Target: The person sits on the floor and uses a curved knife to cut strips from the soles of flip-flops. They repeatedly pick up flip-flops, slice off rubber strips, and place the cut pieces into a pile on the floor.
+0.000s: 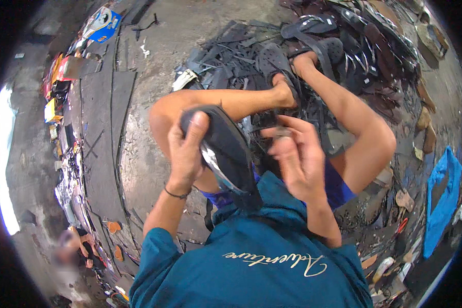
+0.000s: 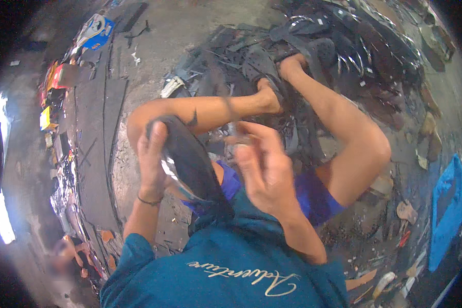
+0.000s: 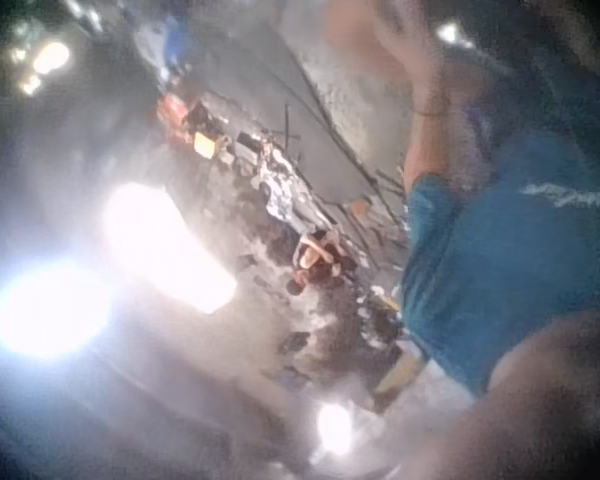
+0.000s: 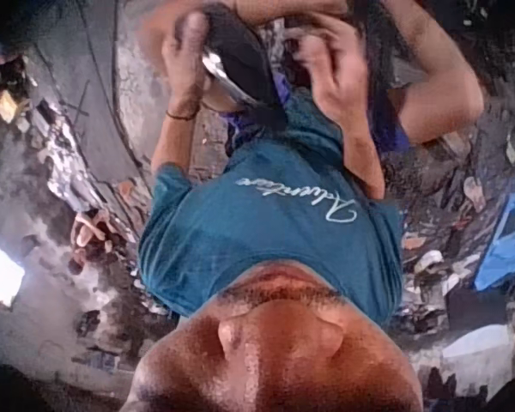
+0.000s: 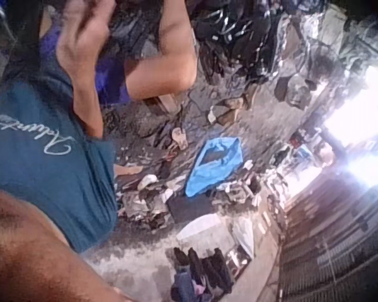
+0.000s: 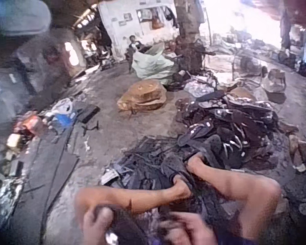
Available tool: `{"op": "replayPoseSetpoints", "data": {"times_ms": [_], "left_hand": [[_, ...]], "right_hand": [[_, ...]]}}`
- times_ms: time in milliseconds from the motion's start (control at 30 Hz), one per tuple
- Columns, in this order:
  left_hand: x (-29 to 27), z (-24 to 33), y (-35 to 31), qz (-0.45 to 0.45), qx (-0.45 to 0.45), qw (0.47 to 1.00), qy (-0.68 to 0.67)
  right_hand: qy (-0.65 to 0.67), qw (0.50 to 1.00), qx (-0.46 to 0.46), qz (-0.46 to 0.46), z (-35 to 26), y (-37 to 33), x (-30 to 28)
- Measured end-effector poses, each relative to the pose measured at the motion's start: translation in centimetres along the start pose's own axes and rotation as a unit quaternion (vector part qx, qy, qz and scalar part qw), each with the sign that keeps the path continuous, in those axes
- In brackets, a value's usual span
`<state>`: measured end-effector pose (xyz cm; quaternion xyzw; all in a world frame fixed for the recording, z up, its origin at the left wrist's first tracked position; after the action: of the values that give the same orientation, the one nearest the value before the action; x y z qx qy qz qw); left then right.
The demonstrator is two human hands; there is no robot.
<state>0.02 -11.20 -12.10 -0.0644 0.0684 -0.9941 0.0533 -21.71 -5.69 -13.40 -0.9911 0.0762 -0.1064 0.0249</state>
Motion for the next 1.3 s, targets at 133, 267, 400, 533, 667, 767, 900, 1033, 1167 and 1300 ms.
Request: {"op": "replayPoseSetpoints", "data": {"times_ms": [133, 267, 400, 533, 667, 767, 900, 1033, 1167, 1300], "left_hand": [[-1.6, 2.0, 0.9, 0.005, -0.113, 0.989, -0.098], [-2.6, 0.9, -0.5, 0.061, -0.160, 0.980, -0.100], [-3.1, -0.5, -2.2, 0.080, -0.207, 0.972, -0.077], [-2.8, -0.5, -2.8, 0.068, -0.197, 0.975, -0.077], [-3.0, 0.7, -2.8, 0.039, -0.086, 0.995, -0.035], [-2.9, 0.5, -2.4, -0.046, -0.055, 0.995, -0.074], [-0.9, 1.6, -2.7, -0.071, -0.056, 0.993, -0.075], [0.3, 1.9, -2.6, -0.071, -0.067, 0.994, -0.052], [1.2, 1.9, -2.8, -0.107, -0.074, 0.989, -0.063], [2.2, 2.1, -2.7, -0.129, -0.052, 0.990, 0.009]], "right_hand": [[-0.203, 0.968, -0.138, 0.043, 0.6, -3.2, -5.2], [-0.250, 0.958, -0.095, -0.104, 0.8, -7.1, -3.6], [-0.210, 0.968, -0.051, -0.128, 2.0, -9.3, -3.3], [-0.232, 0.961, -0.045, -0.144, 1.7, -9.7, -3.7], [-0.265, 0.951, -0.097, -0.122, -0.4, -7.7, -2.2], [-0.270, 0.949, -0.108, -0.121, -2.0, -6.0, -1.0], [-0.269, 0.950, -0.122, -0.106, -3.5, -4.2, 0.2], [-0.260, 0.951, -0.099, -0.135, -4.8, -2.2, 1.6], [-0.256, 0.950, -0.097, -0.148, -5.5, -0.8, 2.5], [-0.291, 0.928, -0.181, -0.148, -4.7, 2.5, 4.8]]}}
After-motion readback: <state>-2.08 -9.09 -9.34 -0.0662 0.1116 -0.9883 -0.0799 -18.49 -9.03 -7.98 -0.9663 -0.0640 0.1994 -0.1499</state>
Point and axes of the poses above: each hand's wrist, its own y-axis towards the middle knuckle, its own x-axis out of the palm, z = x × y, the point moved 9 cm from there along y, towards the middle knuckle, and after that the axes turned 1 degree about z, right-handed, at the moved point
